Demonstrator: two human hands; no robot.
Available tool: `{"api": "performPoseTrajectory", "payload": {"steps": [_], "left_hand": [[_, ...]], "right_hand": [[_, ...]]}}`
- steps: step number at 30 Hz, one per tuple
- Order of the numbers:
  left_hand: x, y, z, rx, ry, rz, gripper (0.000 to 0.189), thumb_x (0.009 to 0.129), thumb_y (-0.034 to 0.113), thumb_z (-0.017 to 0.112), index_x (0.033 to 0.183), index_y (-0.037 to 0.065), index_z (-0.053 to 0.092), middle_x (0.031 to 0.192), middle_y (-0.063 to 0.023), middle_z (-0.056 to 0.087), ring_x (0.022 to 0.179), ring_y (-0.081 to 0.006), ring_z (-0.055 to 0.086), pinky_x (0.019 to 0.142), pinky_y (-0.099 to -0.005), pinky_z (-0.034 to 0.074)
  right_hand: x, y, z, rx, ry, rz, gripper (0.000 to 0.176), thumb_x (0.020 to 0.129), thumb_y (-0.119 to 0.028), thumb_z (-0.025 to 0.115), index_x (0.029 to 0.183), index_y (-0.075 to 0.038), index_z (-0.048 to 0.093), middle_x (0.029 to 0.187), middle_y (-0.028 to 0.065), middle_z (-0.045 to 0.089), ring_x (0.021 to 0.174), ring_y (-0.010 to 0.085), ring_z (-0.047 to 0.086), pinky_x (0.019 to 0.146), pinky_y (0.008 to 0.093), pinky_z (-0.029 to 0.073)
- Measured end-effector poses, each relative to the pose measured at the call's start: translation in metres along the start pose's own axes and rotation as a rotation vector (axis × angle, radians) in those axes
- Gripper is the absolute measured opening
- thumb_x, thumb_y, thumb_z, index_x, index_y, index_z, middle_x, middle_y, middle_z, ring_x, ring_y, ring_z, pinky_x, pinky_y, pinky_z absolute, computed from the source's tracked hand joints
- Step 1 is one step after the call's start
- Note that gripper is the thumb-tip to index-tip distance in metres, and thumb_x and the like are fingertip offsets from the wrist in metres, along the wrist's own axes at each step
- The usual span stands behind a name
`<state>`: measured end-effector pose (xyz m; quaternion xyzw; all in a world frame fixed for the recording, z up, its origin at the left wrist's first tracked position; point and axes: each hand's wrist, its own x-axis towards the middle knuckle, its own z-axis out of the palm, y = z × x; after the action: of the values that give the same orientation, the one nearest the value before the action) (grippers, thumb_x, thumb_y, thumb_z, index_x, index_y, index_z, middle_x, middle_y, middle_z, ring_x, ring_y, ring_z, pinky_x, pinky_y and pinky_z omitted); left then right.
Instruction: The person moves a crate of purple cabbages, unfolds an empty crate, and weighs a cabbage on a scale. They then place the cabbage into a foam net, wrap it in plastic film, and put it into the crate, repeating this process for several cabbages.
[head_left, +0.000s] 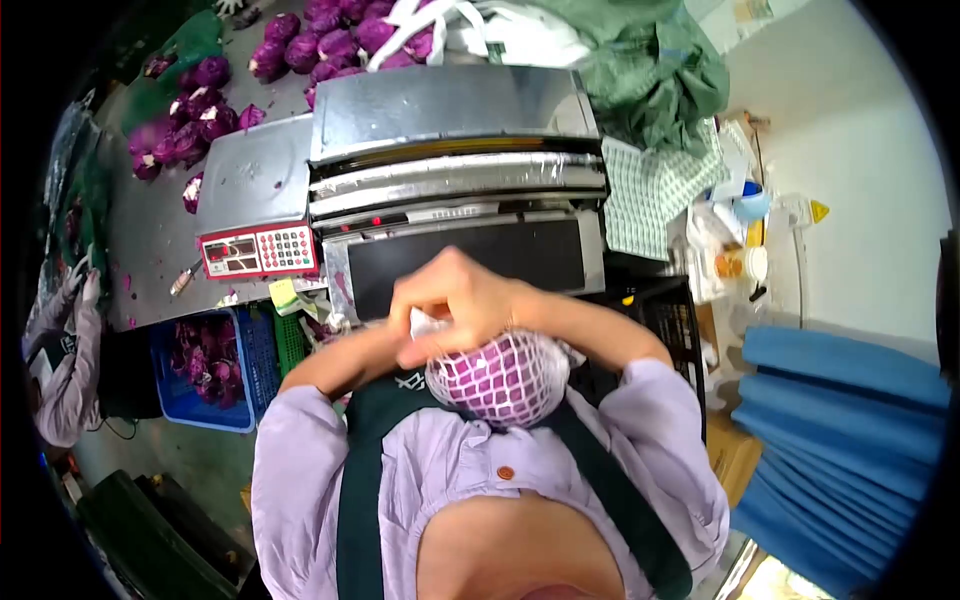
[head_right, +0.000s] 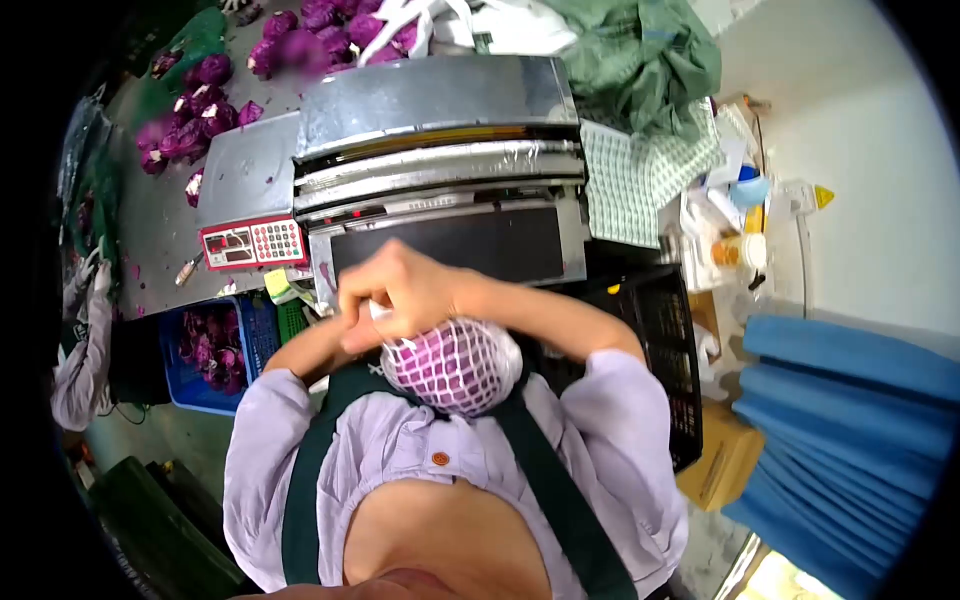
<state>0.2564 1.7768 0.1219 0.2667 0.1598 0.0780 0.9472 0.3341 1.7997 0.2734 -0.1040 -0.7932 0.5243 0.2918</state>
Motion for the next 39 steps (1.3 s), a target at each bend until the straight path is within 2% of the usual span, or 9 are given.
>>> {"api": "performPoseTrajectory", "payload": {"steps": [4, 6, 12, 18, 21, 24, 29, 35, 39], "left_hand": [[0.012, -0.048, -0.021, -0.289, 0.188, 0.153, 0.026, 0.09, 0.016, 0.044, 0.11, 0.0, 0.05, 0.103, -0.0105, 0.056, 0.09, -0.0177, 0.055, 0.082, -0.0317, 0.044], [0.002, -0.05, -0.023, -0.327, 0.287, 0.168, 0.022, 0.089, 0.013, 0.045, 0.105, 0.001, 0.054, 0.097, -0.0098, 0.059, 0.084, -0.0171, 0.058, 0.077, -0.0319, 0.047], [-0.046, 0.028, 0.012, -0.124, 0.515, 0.167, 0.024, 0.091, 0.018, 0.042, 0.1, 0.001, 0.057, 0.093, -0.0082, 0.062, 0.08, -0.0151, 0.06, 0.073, -0.0267, 0.047], [-0.092, 0.115, 0.005, 0.096, 0.639, 0.377, 0.03, 0.089, 0.026, 0.047, 0.096, 0.0, 0.059, 0.093, -0.0096, 0.063, 0.081, -0.0154, 0.061, 0.075, -0.0264, 0.048], [-0.117, 0.162, -0.014, 0.195, 0.767, 0.546, 0.03, 0.088, 0.026, 0.047, 0.095, 0.0, 0.059, 0.088, -0.0065, 0.063, 0.076, -0.0136, 0.06, 0.071, -0.0248, 0.047], [-0.148, 0.21, -0.051, 0.222, 0.982, 0.686, 0.025, 0.086, 0.023, 0.053, 0.098, 0.001, 0.058, 0.089, -0.0055, 0.062, 0.077, -0.0126, 0.058, 0.07, -0.0264, 0.046], [-0.212, 0.292, -0.166, 0.318, 1.31, 0.665, 0.034, 0.085, 0.03, 0.056, 0.11, 0.007, 0.053, 0.095, -0.0063, 0.06, 0.086, -0.0172, 0.058, 0.073, -0.0309, 0.047], [-0.241, 0.394, -0.322, 0.275, 1.598, 0.4, 0.064, 0.073, 0.042, 0.069, 0.122, 0.008, 0.044, 0.115, -0.0137, 0.051, 0.108, -0.0261, 0.049, 0.087, -0.045, 0.041], [-0.232, 0.438, -0.392, 0.951, 2.007, 0.43, 0.104, 0.053, 0.04, 0.082, 0.132, -0.001, 0.027, 0.133, -0.025, 0.033, 0.12, -0.0379, 0.039, 0.098, -0.0378, 0.035]], "right_hand": [[-0.065, 0.04, -0.007, 0.59, -0.044, 0.275, 0.063, 0.07, -0.043, 0.068, 0.114, 0.001, 0.055, 0.123, 0.0178, 0.05, 0.106, 0.0238, 0.053, 0.09, 0.0358, 0.042], [-0.128, 0.054, -0.026, 0.742, -0.085, 0.291, 0.078, 0.067, -0.048, 0.067, 0.121, 0.005, 0.048, 0.122, 0.0199, 0.05, 0.116, 0.0304, 0.047, 0.099, 0.0412, 0.035], [-0.323, 0.058, 0.058, 1.298, 1.48, 0.38, 0.045, 0.08, -0.034, 0.051, 0.109, 0.001, 0.051, 0.114, 0.0198, 0.054, 0.106, 0.0333, 0.053, 0.091, 0.0458, 0.042], [-0.508, 0.093, 0.081, 0.834, 2.116, 0.435, 0.045, 0.083, -0.035, 0.045, 0.113, -0.003, 0.052, 0.113, 0.0125, 0.056, 0.102, 0.0323, 0.054, 0.085, 0.0493, 0.046], [-0.531, 0.107, 0.084, 0.695, 1.912, 0.771, 0.039, 0.081, -0.029, 0.048, 0.109, -0.004, 0.056, 0.108, 0.0137, 0.058, 0.095, 0.0307, 0.057, 0.082, 0.0489, 0.048], [-0.504, 0.125, 0.058, 0.124, 1.756, 1.688, 0.031, 0.067, -0.006, 0.062, 0.097, -0.004, 0.063, 0.087, 0.0145, 0.063, 0.072, 0.024, 0.062, 0.064, 0.0377, 0.053], [-0.394, 0.064, -0.099, -0.329, 0.876, 1.911, 0.01, 0.068, -0.007, 0.061, 0.069, 0.0, 0.067, 0.056, 0.0102, 0.061, 0.046, 0.0177, 0.059, 0.045, 0.0307, 0.049], [-0.137, 0.07, -0.28, -0.975, 0.673, 0.907, 0.018, 0.074, -0.013, 0.063, 0.084, 0.001, 0.06, 0.061, 0.0098, 0.057, 0.053, 0.0158, 0.054, 0.052, 0.028, 0.042], [0.046, 0.155, -0.305, -1.238, 0.191, 0.436, 0.048, 0.062, 0.004, 0.062, 0.109, -0.007, 0.055, 0.108, 0.0125, 0.057, 0.094, 0.0282, 0.056, 0.077, 0.0349, 0.047]]}}
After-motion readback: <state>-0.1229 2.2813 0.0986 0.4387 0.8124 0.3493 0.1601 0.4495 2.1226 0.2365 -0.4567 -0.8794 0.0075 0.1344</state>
